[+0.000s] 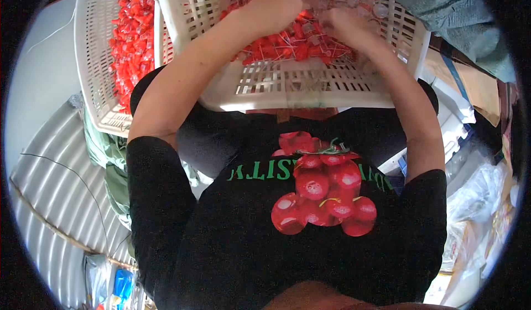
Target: Capping and tightening small red bottles in a factory setting.
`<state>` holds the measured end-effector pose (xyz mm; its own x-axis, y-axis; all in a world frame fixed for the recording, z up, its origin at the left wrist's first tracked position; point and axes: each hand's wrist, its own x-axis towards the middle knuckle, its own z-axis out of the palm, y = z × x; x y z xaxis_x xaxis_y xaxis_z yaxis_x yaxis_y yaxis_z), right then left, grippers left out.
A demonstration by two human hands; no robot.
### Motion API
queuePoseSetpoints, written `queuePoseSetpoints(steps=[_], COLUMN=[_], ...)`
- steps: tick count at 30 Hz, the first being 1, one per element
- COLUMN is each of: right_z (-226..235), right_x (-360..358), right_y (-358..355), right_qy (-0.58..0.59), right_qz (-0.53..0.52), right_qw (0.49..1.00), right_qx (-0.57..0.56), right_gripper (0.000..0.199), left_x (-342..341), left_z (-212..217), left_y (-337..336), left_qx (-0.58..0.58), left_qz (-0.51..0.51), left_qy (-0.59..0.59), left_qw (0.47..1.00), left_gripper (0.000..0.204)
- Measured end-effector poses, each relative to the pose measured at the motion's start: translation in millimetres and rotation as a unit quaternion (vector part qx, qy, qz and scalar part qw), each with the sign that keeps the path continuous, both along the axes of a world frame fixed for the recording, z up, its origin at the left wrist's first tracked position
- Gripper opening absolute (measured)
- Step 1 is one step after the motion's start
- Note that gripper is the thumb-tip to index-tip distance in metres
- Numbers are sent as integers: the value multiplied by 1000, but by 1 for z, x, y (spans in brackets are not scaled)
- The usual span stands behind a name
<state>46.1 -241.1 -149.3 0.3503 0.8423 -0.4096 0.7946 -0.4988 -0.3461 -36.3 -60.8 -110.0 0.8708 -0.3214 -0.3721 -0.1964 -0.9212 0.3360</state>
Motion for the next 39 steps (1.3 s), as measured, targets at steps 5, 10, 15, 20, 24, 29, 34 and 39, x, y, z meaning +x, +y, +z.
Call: queuePoseSetpoints(steps=[5, 10, 15, 20, 24, 29, 34, 39], right_z=[13, 15, -15, -35, -25, 20, 91, 113], right_x=[1, -11, -24, -38, -40, -39, -38, -43], right_y=[-2, -7, -3, -2, -5, 2, 9, 27], right_qy=[41, 51, 95, 50, 4, -5, 43, 208], right_qz=[-3, 16, 23, 62, 72, 4, -127, -272], right_qw=[998, 997, 987, 985, 996, 1000, 965, 822], right_qx=[-57, -59, -126, -151, -61, -8, 224, 455], right_gripper=[18, 19, 22, 25, 21, 26, 26, 25], left_x=[-16, -33, -44, -44, -38, -39, -39, -34], left_z=[-52, -74, -57, -38, -5, 29, 60, 70], left_y=[-36, -45, -34, -8, 8, 18, 0, -34], left_qx=[-131, -115, 6, 28, -84, -223, -283, -427], left_qz=[-51, -47, -73, 18, 122, 241, 339, 410], left_qy=[-66, -64, 7, -7, -118, -127, -190, -256], left_qw=[988, 990, 997, 999, 982, 936, 877, 764], left_gripper=[20, 18, 16, 15, 22, 39, 39, 40])
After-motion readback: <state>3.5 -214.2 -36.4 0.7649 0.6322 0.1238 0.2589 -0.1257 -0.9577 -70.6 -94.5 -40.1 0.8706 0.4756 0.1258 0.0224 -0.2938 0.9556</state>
